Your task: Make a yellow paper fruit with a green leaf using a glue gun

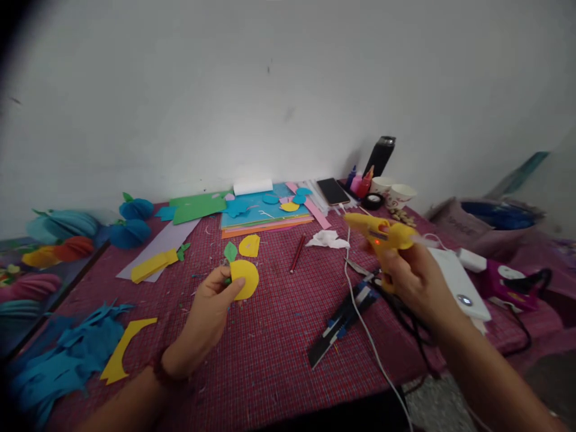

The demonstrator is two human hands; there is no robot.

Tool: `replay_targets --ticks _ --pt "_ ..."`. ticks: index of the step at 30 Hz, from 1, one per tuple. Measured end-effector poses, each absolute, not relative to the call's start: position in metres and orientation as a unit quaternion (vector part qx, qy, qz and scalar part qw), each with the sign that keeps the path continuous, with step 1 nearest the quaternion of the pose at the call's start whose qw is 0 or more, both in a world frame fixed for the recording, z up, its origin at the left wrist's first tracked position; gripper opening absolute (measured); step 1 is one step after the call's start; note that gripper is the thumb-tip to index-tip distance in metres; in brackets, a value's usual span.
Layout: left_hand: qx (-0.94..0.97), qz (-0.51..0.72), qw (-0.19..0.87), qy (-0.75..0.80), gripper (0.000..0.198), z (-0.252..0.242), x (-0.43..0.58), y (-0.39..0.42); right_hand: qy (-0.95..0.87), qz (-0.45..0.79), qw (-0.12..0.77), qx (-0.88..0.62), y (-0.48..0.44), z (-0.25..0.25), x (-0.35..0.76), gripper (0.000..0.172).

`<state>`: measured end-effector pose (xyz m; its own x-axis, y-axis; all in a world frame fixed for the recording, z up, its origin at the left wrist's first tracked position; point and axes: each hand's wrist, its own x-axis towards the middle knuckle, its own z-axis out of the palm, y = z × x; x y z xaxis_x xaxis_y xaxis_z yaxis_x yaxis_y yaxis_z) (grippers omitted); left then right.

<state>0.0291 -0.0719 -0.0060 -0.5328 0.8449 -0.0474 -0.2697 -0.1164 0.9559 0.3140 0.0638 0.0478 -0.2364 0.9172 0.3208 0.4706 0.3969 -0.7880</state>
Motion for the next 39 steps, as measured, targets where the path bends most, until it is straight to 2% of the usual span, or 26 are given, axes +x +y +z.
replay_targets --ticks 1,4,9,19,39 --pt "0.276 0.694 0.395 0.535 0.018 -0.006 0.029 -0.073 -0.711 0.340 0.424 -0.447 0.051 0.050 0.305 0.036" --pt "0.293 0.675 0.384 0.557 0.018 -0.007 0.030 -0.077 -0.703 0.485 0.410 -0.319 0.014 0.045 0.272 0.041" --pt "0.299 0.651 0.388 0.580 0.022 -0.003 0.032 -0.080 -0.700 0.571 0.376 -0.207 -0.013 0.023 0.234 0.045" --pt "0.277 0.657 0.439 0.547 0.021 0.002 0.038 -0.083 -0.698 0.586 0.370 -0.178 -0.010 0.013 0.228 0.039" --pt "0.312 0.640 0.401 0.577 0.014 -0.005 0.035 -0.084 -0.739 0.539 0.354 -0.197 -0.011 0.012 0.231 0.037"
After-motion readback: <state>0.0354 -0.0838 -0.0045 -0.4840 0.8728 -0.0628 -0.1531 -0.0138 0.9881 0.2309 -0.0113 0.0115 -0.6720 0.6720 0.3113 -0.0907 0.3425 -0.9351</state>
